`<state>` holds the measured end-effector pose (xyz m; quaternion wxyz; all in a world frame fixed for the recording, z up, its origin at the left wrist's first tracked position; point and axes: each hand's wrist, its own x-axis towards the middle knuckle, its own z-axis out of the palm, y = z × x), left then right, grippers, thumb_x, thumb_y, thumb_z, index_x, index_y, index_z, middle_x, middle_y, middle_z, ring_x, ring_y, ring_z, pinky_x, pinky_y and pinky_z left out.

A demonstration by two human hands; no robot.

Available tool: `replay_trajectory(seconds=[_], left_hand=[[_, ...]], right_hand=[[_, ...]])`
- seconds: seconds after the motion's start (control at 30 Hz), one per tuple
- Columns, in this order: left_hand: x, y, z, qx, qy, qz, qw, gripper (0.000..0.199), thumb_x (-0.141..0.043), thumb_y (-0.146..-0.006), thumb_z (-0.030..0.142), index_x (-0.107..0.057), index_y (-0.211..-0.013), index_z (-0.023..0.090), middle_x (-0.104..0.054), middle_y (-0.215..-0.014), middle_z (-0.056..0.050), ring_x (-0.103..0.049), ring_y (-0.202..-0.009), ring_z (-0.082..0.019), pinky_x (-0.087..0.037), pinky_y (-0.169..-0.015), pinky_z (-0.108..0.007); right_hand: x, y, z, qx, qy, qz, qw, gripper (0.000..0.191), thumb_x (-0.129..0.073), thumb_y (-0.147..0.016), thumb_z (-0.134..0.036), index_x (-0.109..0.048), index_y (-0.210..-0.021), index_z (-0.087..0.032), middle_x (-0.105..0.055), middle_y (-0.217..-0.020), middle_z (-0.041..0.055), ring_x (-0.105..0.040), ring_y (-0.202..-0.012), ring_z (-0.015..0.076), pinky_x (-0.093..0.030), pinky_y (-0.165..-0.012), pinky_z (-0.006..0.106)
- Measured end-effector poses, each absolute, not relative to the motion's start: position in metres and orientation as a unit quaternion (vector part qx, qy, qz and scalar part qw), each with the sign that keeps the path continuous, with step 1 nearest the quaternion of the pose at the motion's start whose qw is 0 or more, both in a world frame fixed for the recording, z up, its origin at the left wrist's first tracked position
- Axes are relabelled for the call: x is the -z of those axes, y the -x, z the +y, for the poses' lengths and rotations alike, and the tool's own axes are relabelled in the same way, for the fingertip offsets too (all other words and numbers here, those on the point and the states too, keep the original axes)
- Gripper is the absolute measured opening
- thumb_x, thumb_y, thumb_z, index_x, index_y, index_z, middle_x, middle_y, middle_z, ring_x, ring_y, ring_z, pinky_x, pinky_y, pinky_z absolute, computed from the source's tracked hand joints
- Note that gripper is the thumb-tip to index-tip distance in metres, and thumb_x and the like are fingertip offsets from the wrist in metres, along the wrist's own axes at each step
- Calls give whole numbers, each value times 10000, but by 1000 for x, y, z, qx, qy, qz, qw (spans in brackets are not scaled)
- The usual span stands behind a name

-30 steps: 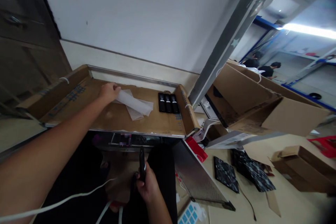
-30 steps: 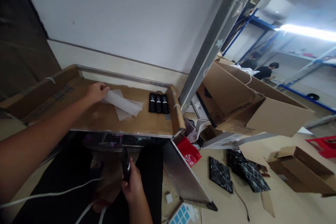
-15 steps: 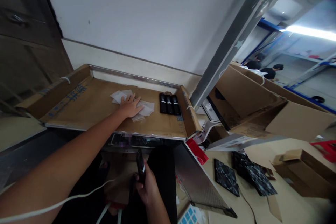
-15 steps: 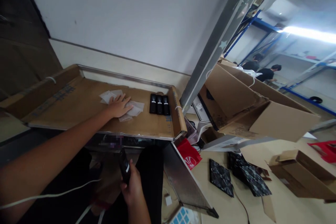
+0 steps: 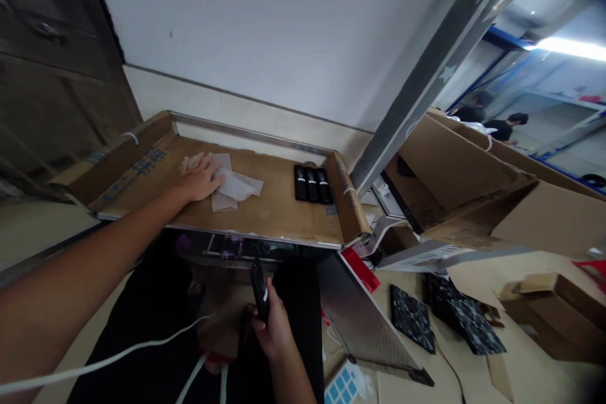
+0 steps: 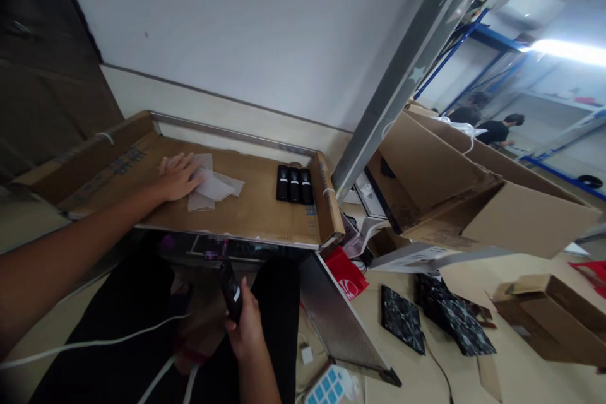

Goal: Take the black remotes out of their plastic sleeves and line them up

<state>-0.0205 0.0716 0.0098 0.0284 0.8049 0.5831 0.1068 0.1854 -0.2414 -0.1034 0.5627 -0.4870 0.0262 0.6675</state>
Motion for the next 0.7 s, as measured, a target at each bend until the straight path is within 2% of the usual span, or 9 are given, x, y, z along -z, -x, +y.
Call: replay_trajectory(seconds=[0.13, 0.3, 0.4, 0.5, 0.63, 0.7], left_hand=[[-9, 35, 78, -84, -763, 639, 56, 828, -228, -977, 655, -251, -1623, 138, -132, -1693, -213, -109, -1568, -375, -102, -1232, -603], [-13, 35, 79, -59, -750, 654, 78, 887, -249, -959, 700, -230, -1625, 113, -84, -1690, -243, -55, -1561, -430, -85, -1218, -635], [-27, 22, 72, -132, -740, 658, 37, 877, -282, -960, 694, -254, -1616, 113, -73, -1695, -235, -13, -1551, -467, -72, -1208, -657], [-41, -3, 64, -191, -768, 611, 14, 843, -267, -964, 712, -294, -1609, 169, -63, -1711, -180, 14, -1559, -443, -61, -1210, -657], [-34, -35, 57, -107, -795, 589, 100, 926, -326, -905, 802, -336, -1599, 190, -71, -1704, -201, -24, -1547, -483, -77, -1186, -702], [-23, -42, 56, -77, -796, 592, 103, 961, -347, -889, 813, -312, -1609, 177, -121, -1693, -219, -74, -1542, -486, -87, -1176, -714]], right_hand=[[107, -184, -241, -662, 501, 13, 558, 639, -926, -550, -664, -583, -814, -195, -502, -600, -61, -497, -471, 85, -156, -323, 120], [109, -184, -241, -652, 510, 17, 561, 650, -920, -549, -679, -574, -814, -196, -509, -588, -63, -486, -469, 81, -183, -327, 121], [108, -185, -240, -648, 507, 34, 568, 631, -917, -573, -657, -564, -823, -197, -510, -597, -71, -479, -462, 73, -180, -332, 120], [108, -186, -238, -652, 501, 44, 568, 621, -907, -597, -652, -565, -833, -190, -511, -603, -69, -480, -456, 69, -176, -330, 121], [111, -186, -241, -672, 470, 26, 572, 693, -915, -542, -701, -577, -862, -187, -544, -639, -61, -489, -445, 63, -184, -318, 120], [112, -187, -246, -690, 445, -16, 571, 720, -907, -535, -732, -581, -878, -190, -572, -657, -57, -476, -422, 55, -206, -312, 121]])
